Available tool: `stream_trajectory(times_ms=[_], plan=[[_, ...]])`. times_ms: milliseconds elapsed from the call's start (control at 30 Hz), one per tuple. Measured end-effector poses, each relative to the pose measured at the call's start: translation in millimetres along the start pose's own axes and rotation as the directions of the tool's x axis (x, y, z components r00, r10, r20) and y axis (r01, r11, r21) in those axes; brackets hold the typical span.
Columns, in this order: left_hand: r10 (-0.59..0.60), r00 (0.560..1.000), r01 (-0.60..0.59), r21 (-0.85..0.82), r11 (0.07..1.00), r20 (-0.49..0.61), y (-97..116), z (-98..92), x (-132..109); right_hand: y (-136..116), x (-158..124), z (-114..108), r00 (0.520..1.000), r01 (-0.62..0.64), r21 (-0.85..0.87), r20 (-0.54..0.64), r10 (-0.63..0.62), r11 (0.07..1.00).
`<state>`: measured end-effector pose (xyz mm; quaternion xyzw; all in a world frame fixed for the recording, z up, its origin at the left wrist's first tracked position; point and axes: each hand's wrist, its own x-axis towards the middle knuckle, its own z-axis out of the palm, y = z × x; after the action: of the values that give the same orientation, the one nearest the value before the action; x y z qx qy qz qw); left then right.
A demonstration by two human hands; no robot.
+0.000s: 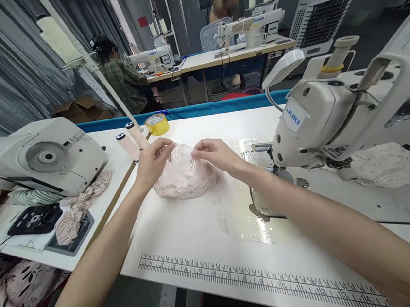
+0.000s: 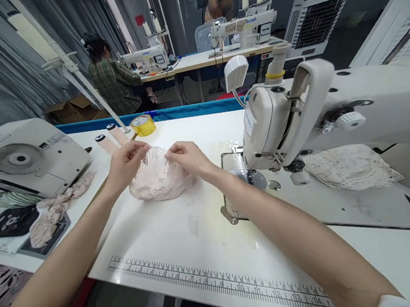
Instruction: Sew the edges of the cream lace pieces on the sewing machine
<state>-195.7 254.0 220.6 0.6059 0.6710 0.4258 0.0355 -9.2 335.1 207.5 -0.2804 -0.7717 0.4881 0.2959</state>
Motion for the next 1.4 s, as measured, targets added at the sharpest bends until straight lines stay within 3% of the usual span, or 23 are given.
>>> stream_trajectory(times_ms=[233,433,533,867,967,1133,1267,1400], plan=[[-0.154,0.975,0.146,0.061,0.987,0.159,-15.0,9.4,10.9,13.1,-0.6,4.4,0.987,0.012,-0.100,-0.156,-0.027,0.995],[-0.228,0.968,0.208,0.168,0.964,0.106,-28.3,14.8,6.0,22.5,-3.4,3.7,0.982,-0.040,-0.317,-0.186,-0.021,0.948],[-0.270,0.959,0.255,0.157,0.954,0.081,-30.9,11.0,2.8,22.8,-8.3,3.2,0.982,-0.071,-0.422,-0.191,-0.012,0.904],[-0.388,0.885,0.399,0.010,0.917,0.257,-30.7,-16.6,-7.5,10.0,-18.6,7.0,0.985,-0.066,-0.565,-0.169,-0.038,0.823],[-0.372,0.888,0.383,0.013,0.924,0.272,-28.8,-18.8,-12.9,5.3,-21.1,4.9,0.987,-0.032,-0.579,-0.147,-0.066,0.814],[-0.296,0.946,0.286,0.091,0.954,0.135,-39.4,-6.9,-9.3,8.6,-14.2,3.8,0.986,-0.032,-0.605,-0.147,-0.073,0.795],[-0.229,0.968,0.207,0.194,0.959,0.098,-48.6,2.8,-3.4,14.5,-8.8,5.5,0.987,-0.059,-0.622,-0.156,-0.050,0.781],[-0.178,0.983,0.154,0.317,0.936,0.050,-41.7,7.7,-7.9,16.8,-8.4,5.5,0.986,-0.083,-0.631,-0.167,-0.030,0.771]])
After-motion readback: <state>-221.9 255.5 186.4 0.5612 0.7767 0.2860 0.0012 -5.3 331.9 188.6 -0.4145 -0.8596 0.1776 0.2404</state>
